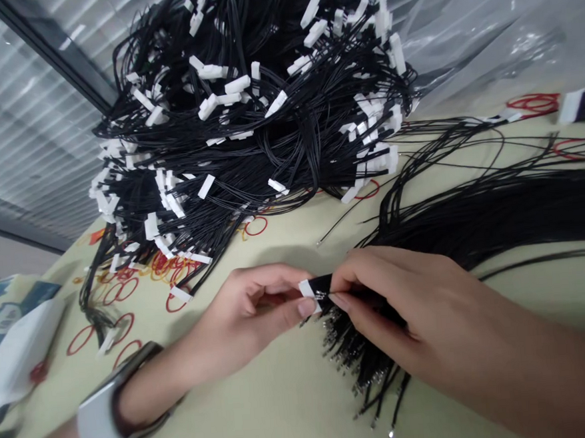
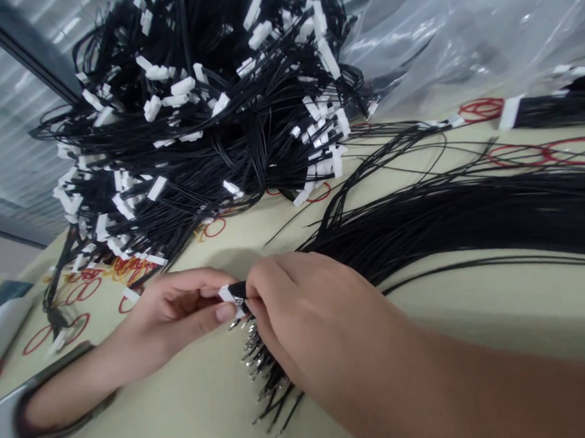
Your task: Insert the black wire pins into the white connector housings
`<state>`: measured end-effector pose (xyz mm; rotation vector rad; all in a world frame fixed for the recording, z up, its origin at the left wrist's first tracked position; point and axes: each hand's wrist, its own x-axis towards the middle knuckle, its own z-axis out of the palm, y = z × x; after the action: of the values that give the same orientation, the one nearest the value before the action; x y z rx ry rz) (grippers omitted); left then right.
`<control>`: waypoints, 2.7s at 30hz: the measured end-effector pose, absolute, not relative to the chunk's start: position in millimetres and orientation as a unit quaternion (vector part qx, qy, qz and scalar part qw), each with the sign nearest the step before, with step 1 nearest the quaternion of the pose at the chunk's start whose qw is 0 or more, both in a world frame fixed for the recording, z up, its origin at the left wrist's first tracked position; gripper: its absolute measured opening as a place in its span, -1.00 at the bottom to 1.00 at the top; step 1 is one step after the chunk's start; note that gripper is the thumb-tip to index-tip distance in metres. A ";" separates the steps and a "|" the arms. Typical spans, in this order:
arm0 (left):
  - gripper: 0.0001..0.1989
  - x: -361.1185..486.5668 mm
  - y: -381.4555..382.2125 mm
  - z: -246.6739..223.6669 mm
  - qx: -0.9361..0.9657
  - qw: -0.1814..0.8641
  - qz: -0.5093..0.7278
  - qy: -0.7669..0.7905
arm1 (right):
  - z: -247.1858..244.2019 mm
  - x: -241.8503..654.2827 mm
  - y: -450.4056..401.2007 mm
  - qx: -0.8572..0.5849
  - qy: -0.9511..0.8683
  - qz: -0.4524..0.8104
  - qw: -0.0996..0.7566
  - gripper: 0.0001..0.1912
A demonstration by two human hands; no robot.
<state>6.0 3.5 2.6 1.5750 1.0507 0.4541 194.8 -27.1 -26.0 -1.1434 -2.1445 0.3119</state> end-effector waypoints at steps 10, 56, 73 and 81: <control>-0.96 7.9 4.1 2.9 0.668 0.575 0.203 0.427 | -26.1 195.7 -26.9 -0.453 -0.815 0.164 0.322 -0.81; -0.89 5.0 0.7 -0.1 0.717 0.518 0.214 0.413 | -24.3 197.9 -27.4 -0.446 -0.815 0.179 0.324 -0.85; -0.92 7.2 0.9 1.5 0.709 0.517 0.206 0.433 | -24.0 198.3 -24.2 -0.460 -0.807 0.188 0.317 -0.83; -0.92 7.1 0.8 2.1 0.715 0.514 0.203 0.429 | -26.1 197.4 -23.9 -0.440 -0.827 0.157 0.312 -0.85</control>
<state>7.1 0.8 2.1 1.7183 1.0306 0.4891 197.4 -23.9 -26.1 -1.1602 -2.1825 0.4137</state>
